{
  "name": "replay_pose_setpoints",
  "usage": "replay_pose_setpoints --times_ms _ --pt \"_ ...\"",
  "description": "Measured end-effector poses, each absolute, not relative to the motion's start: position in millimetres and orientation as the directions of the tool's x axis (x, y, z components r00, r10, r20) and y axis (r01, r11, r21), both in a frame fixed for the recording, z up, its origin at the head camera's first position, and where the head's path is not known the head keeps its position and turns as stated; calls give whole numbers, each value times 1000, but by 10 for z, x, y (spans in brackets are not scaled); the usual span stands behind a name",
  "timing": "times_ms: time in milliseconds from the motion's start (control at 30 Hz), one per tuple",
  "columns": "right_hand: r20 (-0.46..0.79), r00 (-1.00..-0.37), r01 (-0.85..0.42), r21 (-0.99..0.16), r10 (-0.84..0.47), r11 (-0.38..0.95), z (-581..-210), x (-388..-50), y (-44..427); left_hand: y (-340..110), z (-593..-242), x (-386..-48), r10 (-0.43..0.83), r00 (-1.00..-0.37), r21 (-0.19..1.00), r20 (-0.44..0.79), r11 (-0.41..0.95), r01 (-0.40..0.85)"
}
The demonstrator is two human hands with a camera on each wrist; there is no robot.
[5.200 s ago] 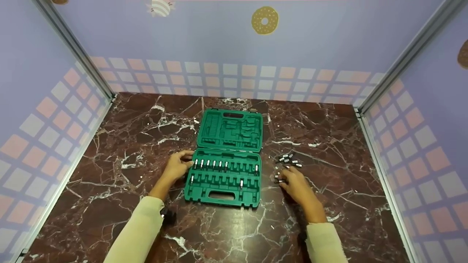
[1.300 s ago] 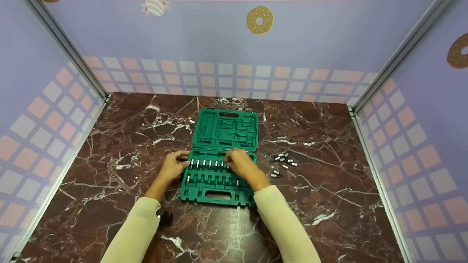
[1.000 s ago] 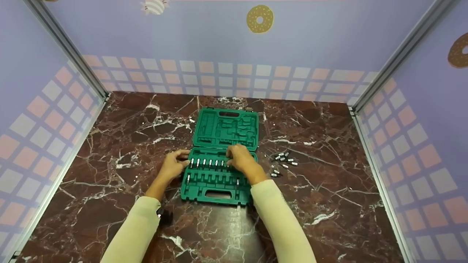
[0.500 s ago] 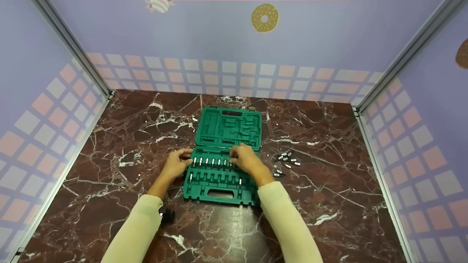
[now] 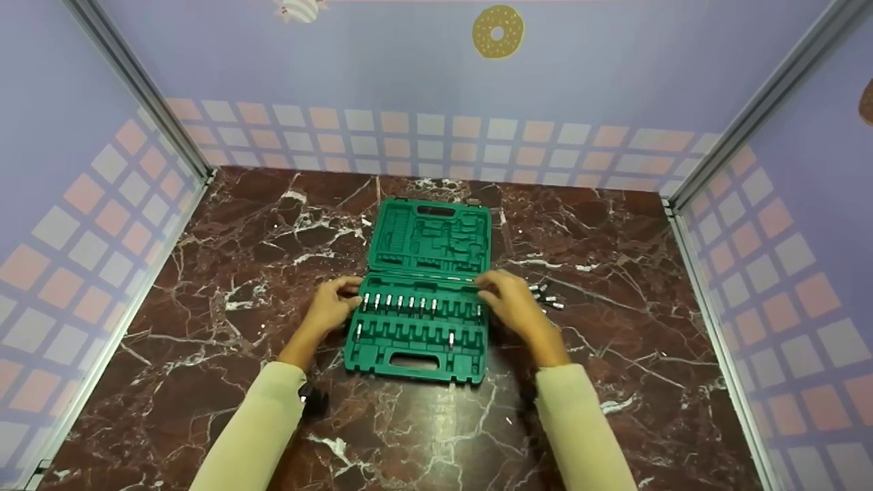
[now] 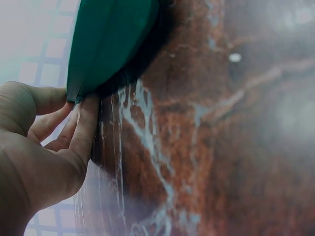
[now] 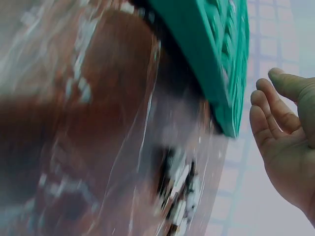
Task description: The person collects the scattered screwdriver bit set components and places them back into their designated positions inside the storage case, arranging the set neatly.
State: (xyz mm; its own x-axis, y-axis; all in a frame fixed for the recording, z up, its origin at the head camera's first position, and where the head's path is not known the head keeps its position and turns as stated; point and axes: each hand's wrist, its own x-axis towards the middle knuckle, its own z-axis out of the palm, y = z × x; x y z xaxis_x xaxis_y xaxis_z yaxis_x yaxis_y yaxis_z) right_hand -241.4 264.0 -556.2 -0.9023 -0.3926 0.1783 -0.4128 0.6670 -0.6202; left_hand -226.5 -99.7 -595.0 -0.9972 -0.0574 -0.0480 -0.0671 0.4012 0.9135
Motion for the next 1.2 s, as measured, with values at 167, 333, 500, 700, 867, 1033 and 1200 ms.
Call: replay_pose_setpoints --times_ms 167,333,500,700,867,1033,1200 --pt "137 -936 -334 -643 -325 689 -5558 -2346 2858 -1005 -5959 -2264 -66 -995 909 -68 406 -89" --pt "145 -945 -317 -635 -295 705 -5597 -2289 3031 -1004 -5984 -2266 -66 -996 906 -67 413 -89" --pt "133 -943 -323 -590 -305 741 -5653 -2234 3161 -1000 -5974 -2264 -63 -996 909 -61 408 -82" --pt "98 -939 -327 -557 -330 764 -5761 -2189 3282 -1006 -5965 -2259 -56 -996 917 -71 389 -87" --pt "107 -933 -344 -546 -343 764 -5835 -2165 3324 -1008 -5964 -2250 -62 -996 919 -69 384 -88" --pt "137 -926 -369 -533 -352 761 -5893 -2155 3334 -1002 -5965 -2248 -66 -995 913 -73 396 -93" --pt "153 -925 -373 -527 -347 764 -5915 -2168 3331 -994 -5959 -2253 -67 -995 915 -70 393 -91"
